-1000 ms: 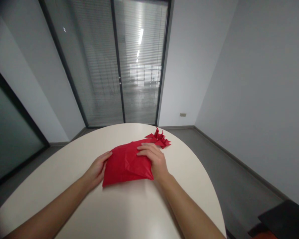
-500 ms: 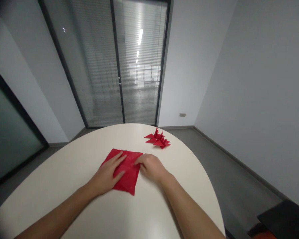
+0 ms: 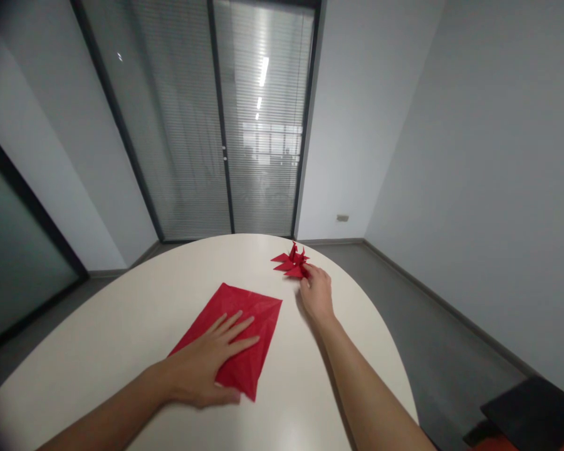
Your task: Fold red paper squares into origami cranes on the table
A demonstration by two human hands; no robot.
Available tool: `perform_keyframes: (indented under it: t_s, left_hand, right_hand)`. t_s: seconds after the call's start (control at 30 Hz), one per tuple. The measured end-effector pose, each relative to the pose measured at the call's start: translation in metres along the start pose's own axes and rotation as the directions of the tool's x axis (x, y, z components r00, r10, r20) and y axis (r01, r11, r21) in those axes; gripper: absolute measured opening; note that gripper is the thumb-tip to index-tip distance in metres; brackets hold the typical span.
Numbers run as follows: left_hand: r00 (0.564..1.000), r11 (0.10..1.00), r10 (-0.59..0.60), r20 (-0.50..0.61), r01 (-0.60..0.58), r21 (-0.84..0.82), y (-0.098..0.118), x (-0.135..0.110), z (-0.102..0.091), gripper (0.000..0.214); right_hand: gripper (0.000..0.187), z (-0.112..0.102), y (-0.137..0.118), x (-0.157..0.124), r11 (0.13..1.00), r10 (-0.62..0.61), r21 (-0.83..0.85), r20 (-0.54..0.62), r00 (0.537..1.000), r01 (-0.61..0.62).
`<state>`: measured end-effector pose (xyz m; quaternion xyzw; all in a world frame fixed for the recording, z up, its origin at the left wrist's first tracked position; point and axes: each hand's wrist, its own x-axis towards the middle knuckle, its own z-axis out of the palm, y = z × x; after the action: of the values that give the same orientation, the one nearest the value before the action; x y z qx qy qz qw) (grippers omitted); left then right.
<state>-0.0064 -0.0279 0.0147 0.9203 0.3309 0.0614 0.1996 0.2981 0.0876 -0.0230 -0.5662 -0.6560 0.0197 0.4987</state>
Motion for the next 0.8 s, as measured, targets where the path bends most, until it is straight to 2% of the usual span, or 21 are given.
perform_keyframes:
  t_s: [0.1,0.2,0.27,0.37,0.5,0.67,0.8]
  left_hand:
    - [0.995,0.998,0.067,-0.076,-0.065,0.019,0.003,0.001,0.001,0.083]
    - [0.971,0.987,0.154,-0.183,-0.143,0.069,0.004,0.004,0.004,0.042]
    - [0.962,0.979,0.185,-0.201,-0.162,0.124,0.004,0.005,0.004,0.026]
    - [0.968,0.970,0.193,-0.162,-0.162,0.183,0.005,0.005,0.001,0.023]
    - [0.970,0.969,0.217,-0.109,-0.201,0.145,0.006,0.002,-0.005,0.027]
    - [0.953,0.965,0.253,-0.167,-0.236,0.118,0.003,0.004,0.000,0.024]
    - [0.945,0.974,0.227,-0.233,-0.219,0.061,-0.001,0.007,0.006,0.026]
  right_hand:
    - [0.040,-0.001,-0.006,0.001,0.998,0.030,0.056,-0.030,0.999,-0.028]
    - [0.036,-0.004,-0.014,0.002,0.987,0.110,0.124,-0.096,0.989,-0.097]
    - [0.034,-0.007,-0.019,0.002,0.971,0.154,0.202,-0.123,0.980,-0.127]
    - [0.034,-0.009,-0.026,0.003,0.941,0.193,0.307,-0.136,0.972,-0.143]
    - [0.034,-0.008,-0.030,0.003,0.909,0.235,0.383,-0.142,0.962,-0.165]
    - [0.035,-0.007,-0.029,0.003,0.905,0.244,0.389,-0.139,0.960,-0.173]
    - [0.036,-0.008,-0.028,0.003,0.901,0.251,0.396,-0.141,0.958,-0.178]
